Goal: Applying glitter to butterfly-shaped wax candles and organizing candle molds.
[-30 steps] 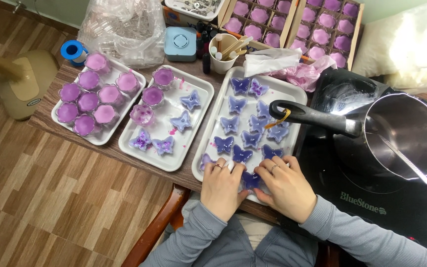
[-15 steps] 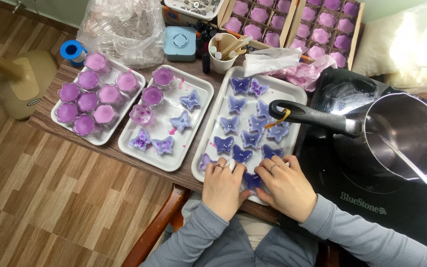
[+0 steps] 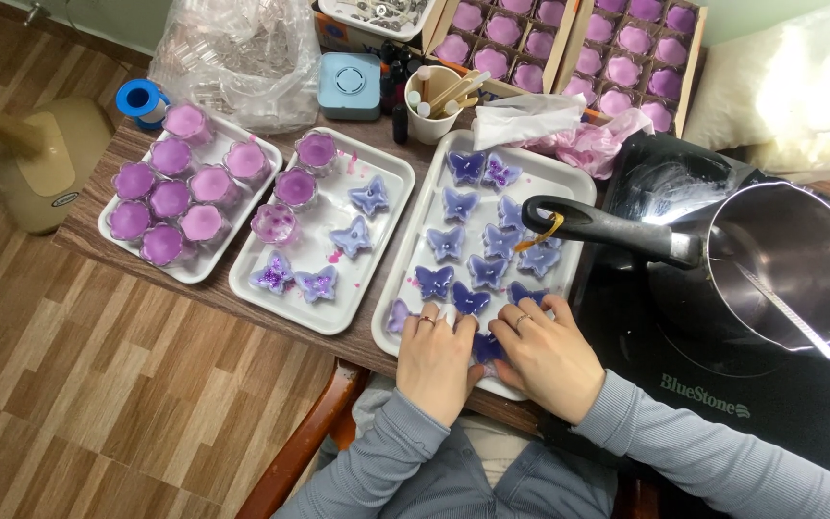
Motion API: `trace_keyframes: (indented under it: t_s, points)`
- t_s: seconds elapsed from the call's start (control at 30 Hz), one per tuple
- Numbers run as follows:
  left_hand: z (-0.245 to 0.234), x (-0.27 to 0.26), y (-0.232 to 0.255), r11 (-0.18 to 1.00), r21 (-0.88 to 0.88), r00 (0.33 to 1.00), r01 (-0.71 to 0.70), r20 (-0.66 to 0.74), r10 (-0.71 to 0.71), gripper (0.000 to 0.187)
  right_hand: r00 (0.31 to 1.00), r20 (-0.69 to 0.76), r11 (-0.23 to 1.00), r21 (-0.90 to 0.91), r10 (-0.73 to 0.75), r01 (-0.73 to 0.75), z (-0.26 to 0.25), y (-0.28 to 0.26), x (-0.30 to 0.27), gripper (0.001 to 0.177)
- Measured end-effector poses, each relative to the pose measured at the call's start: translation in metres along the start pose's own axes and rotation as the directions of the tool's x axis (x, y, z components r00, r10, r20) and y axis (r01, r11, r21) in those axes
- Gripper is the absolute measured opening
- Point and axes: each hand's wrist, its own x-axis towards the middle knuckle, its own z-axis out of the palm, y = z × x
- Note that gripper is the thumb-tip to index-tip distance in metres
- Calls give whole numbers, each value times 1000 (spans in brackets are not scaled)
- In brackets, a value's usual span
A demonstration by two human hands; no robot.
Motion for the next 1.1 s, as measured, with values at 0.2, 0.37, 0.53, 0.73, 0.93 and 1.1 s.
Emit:
trace_keyframes:
  t_s: [0.2, 0.37, 0.53, 0.73, 0.93, 1.1]
  points:
    - [0, -3, -1, 1000, -14, 1000, 14, 5, -14, 54, 1000, 16, 999, -35, -2, 2, -1, -2, 2, 47]
    - [-9, -4, 2, 999, -21, 999, 34, 5, -34, 56, 1000, 14, 996, -94, 0, 1, -5, -5, 3, 47]
    - [-10, -5, -2, 999, -22, 999, 47, -22, -48, 59, 1000, 24, 992, -123, 15, -12, -3, -5, 4, 46]
    - [-15, -1, -5, 995, -71, 997, 70, -29, -72, 57, 1000, 21, 992, -123, 19, -17, -6, -6, 1, 43]
    - [-31, 8, -1, 996, -75, 995, 54, -74, -59, 57, 998, -65, 1000, -24, 0, -1, -36, -9, -18, 48]
    - [-60, 26, 4, 993, -114, 983, -37, -185, 15, 40, 995, 90, 990, 136, 36, -48, -88, -1, -45, 47]
